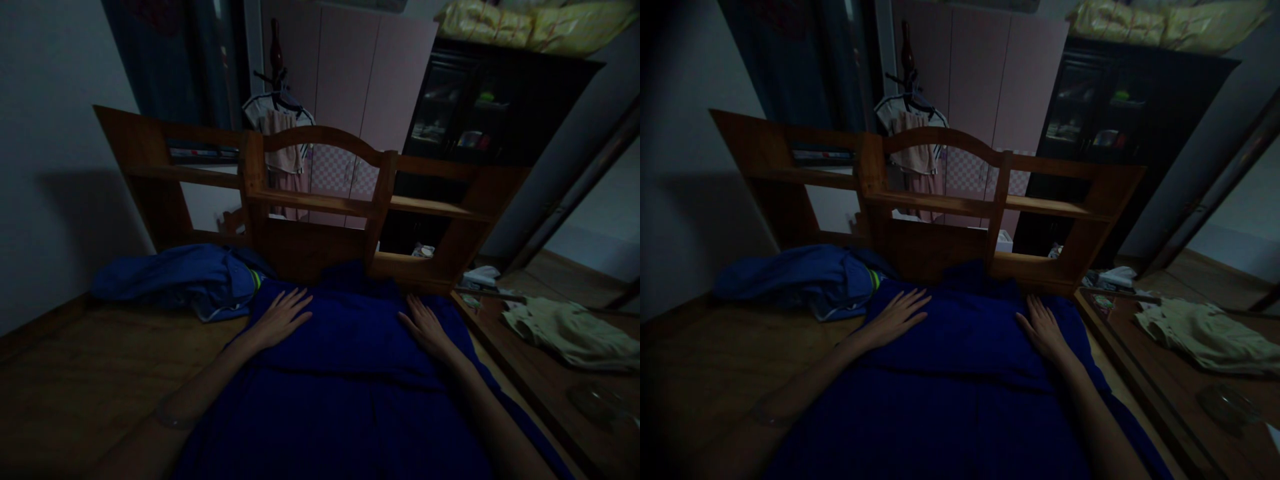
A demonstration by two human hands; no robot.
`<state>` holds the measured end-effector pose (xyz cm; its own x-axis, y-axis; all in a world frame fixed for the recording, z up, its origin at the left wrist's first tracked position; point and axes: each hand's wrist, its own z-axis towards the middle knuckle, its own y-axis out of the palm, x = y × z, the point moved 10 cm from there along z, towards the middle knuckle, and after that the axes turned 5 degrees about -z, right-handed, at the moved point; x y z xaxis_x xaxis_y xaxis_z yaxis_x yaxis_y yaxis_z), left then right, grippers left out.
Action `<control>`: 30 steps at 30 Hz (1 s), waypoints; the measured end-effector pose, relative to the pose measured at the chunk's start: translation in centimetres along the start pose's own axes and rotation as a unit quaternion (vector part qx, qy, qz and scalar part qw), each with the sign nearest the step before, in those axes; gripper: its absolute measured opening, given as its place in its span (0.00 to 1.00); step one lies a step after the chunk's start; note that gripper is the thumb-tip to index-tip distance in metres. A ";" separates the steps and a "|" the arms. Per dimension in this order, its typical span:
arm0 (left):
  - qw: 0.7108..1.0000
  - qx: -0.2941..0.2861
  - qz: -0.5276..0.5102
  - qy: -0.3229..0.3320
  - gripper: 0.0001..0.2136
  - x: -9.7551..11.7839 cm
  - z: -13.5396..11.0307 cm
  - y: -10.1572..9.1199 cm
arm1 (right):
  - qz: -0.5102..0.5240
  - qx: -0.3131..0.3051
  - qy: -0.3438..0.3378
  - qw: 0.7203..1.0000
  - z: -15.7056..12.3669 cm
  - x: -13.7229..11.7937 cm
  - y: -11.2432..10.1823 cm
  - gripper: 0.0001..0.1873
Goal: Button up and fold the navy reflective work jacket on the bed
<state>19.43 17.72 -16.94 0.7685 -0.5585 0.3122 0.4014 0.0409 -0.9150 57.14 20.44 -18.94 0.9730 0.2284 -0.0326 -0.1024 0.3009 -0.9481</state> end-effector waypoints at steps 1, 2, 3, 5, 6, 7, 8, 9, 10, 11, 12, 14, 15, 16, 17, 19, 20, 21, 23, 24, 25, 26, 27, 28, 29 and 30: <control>1.000 0.000 -0.001 0.000 0.25 -0.1 0.0 0.0 | 0.001 -0.002 0.000 1.000 0.0 0.1 0.1 0.40; 1.000 -0.001 -0.002 0.000 0.25 -0.1 0.0 0.1 | 0.001 -0.004 -0.001 1.000 0.0 0.1 0.2 0.40; 1.000 -0.002 -0.003 0.000 0.25 -0.1 0.0 0.1 | 0.002 -0.006 -0.001 1.000 0.0 0.1 0.3 0.41; 1.000 -0.002 -0.005 0.002 0.25 -0.2 0.0 0.1 | 0.005 -0.005 -0.002 1.000 0.0 0.1 0.3 0.41; 1.000 -0.001 -0.005 0.003 0.25 -0.1 0.0 0.1 | 0.007 -0.003 -0.003 1.000 0.0 0.1 0.2 0.40; 1.000 0.002 -0.006 0.004 0.25 -0.1 0.0 0.1 | 0.009 -0.001 -0.004 1.000 0.0 0.1 0.2 0.40; 1.000 0.004 -0.007 0.006 0.25 -0.1 -0.1 0.0 | 0.011 0.001 -0.006 1.000 0.0 0.1 0.1 0.40; 1.000 0.008 -0.008 0.010 0.25 0.0 -0.2 0.0 | 0.011 0.002 -0.007 1.000 0.0 0.1 0.1 0.40; 1.000 0.014 -0.011 0.013 0.24 0.1 -0.2 -0.1 | 0.011 0.002 -0.009 1.000 0.0 0.1 0.2 0.39; 1.000 0.022 -0.014 0.014 0.24 0.1 -0.2 -0.2 | 0.011 0.001 -0.009 1.000 0.1 0.0 0.2 0.40; 0.999 0.035 -0.018 0.013 0.24 0.1 -0.1 -0.4 | 0.010 -0.001 -0.009 1.000 0.1 0.0 0.2 0.40; 0.997 0.076 -0.028 0.000 0.23 -0.1 0.6 -1.2 | 0.009 -0.003 -0.006 1.000 0.2 0.0 0.2 0.40; 0.994 0.100 -0.032 -0.011 0.23 -0.3 1.2 -1.8 | 0.009 -0.003 -0.003 1.000 0.2 0.1 0.1 0.40; 0.992 0.122 -0.035 -0.021 0.22 -0.4 2.1 -2.3 | 0.009 -0.003 0.000 1.000 0.2 0.1 0.1 0.39; 0.989 0.140 -0.036 -0.029 0.21 -0.5 3.2 -2.8 | 0.010 -0.003 0.002 1.000 0.2 0.0 0.0 0.39; 0.985 0.167 -0.033 -0.038 0.21 -0.3 5.8 -3.6 | 0.011 -0.004 0.003 1.000 0.2 -0.1 -0.2 0.38; 0.983 0.178 -0.030 -0.038 0.21 0.0 7.2 -3.9 | 0.010 -0.005 0.003 1.000 0.2 -0.3 -0.4 0.38; 0.981 0.190 -0.027 -0.038 0.21 0.3 8.5 -4.2 | 0.010 -0.005 0.004 1.000 0.1 -0.4 -0.5 0.39; 0.978 0.206 -0.020 -0.031 0.21 1.4 10.6 -4.5 | 0.010 -0.003 0.007 1.000 -0.1 -0.6 -0.9 0.39; 0.977 0.212 -0.017 -0.027 0.20 1.9 11.2 -4.4 | 0.011 -0.001 0.008 1.000 -0.1 -0.6 -1.1 0.38; 0.976 0.217 -0.014 -0.024 0.19 2.5 11.6 -4.3 | 0.012 0.001 0.009 1.000 -0.2 -0.7 -1.3 0.38; 0.975 0.222 -0.011 -0.022 0.17 3.0 11.6 -4.0 | 0.013 0.004 0.010 1.000 -0.3 -0.8 -1.4 0.38; 0.974 0.227 -0.008 -0.021 0.15 3.4 11.4 -3.8 | 0.015 0.006 0.009 1.000 -0.3 -0.8 -1.6 0.37; 0.973 0.231 -0.006 -0.022 0.14 3.7 11.1 -3.4 | 0.016 0.007 0.009 1.000 -0.3 -0.9 -1.7 0.36; 0.972 0.234 -0.003 -0.022 0.13 3.9 10.7 -3.1 | 0.018 0.008 0.008 1.000 -0.3 -0.9 -1.7 0.36; 0.972 0.235 -0.001 -0.023 0.12 4.0 10.3 -2.8 | 0.021 0.009 0.007 1.000 -0.3 -0.9 -1.8 0.36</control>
<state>26.48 23.91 -10.48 0.7841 -0.5224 0.3352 0.5786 0.4196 -0.6994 56.50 19.43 -17.32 0.9707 0.2274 -0.0771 -0.1469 0.3085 -0.9398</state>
